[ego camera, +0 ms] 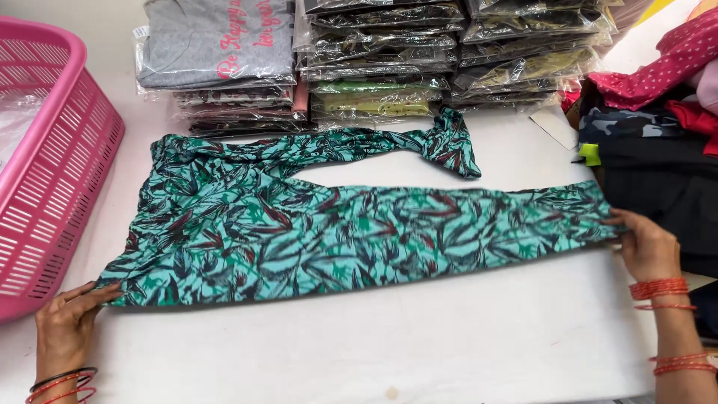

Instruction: The person folds a gray t-shirt on a white table, places it into a clear plastic bag, and stacks it on a pile of packaged clothes. They then unfold and fold a green patterned dress on the same table.

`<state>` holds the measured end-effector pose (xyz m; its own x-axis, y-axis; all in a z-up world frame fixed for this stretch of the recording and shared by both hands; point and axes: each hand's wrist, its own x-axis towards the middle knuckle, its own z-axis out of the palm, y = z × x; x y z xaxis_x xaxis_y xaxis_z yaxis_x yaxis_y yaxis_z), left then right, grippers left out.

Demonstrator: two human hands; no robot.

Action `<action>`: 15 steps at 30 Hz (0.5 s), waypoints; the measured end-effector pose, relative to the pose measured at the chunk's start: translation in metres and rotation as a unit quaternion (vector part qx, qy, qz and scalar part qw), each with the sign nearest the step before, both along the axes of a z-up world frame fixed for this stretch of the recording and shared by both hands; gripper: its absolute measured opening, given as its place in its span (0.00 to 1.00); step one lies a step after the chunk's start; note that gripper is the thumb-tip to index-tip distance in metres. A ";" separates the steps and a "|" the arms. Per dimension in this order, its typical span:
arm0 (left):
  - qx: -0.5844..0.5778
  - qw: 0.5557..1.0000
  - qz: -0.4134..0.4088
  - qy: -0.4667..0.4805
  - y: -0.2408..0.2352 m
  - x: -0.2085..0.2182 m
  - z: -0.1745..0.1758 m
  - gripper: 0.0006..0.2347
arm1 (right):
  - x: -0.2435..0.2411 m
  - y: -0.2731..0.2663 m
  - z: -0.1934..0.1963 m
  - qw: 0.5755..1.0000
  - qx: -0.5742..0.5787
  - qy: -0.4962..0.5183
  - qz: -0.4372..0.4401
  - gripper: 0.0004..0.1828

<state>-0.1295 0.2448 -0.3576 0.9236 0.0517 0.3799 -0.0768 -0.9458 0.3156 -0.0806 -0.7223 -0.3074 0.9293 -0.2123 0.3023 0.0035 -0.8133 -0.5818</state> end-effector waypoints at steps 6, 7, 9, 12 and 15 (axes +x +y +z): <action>0.150 0.983 0.072 0.072 -0.002 -0.025 0.001 0.09 | -0.039 -0.007 -0.020 0.963 -0.262 -0.034 -0.048 0.15; 0.121 0.989 0.044 0.073 0.015 -0.032 -0.011 0.08 | -0.042 -0.018 -0.028 0.965 -0.255 -0.035 -0.043 0.13; 0.092 0.993 0.018 0.072 0.050 -0.046 -0.041 0.08 | -0.051 -0.024 -0.033 0.968 -0.247 -0.037 -0.036 0.12; 0.089 0.990 0.002 0.111 0.076 -0.065 -0.074 0.10 | -0.066 -0.021 -0.037 0.958 -0.279 0.018 -0.064 0.11; 0.164 0.952 0.090 0.243 0.052 -0.066 -0.063 0.09 | -0.077 -0.023 -0.044 0.930 -0.348 0.066 -0.101 0.13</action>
<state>-0.1958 0.2971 -0.4206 0.9817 0.1779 -0.0676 0.1754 -0.9836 -0.0417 -0.1573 -0.7450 -0.3518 0.9301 -0.1826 0.3187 -0.2248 -0.9692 0.1006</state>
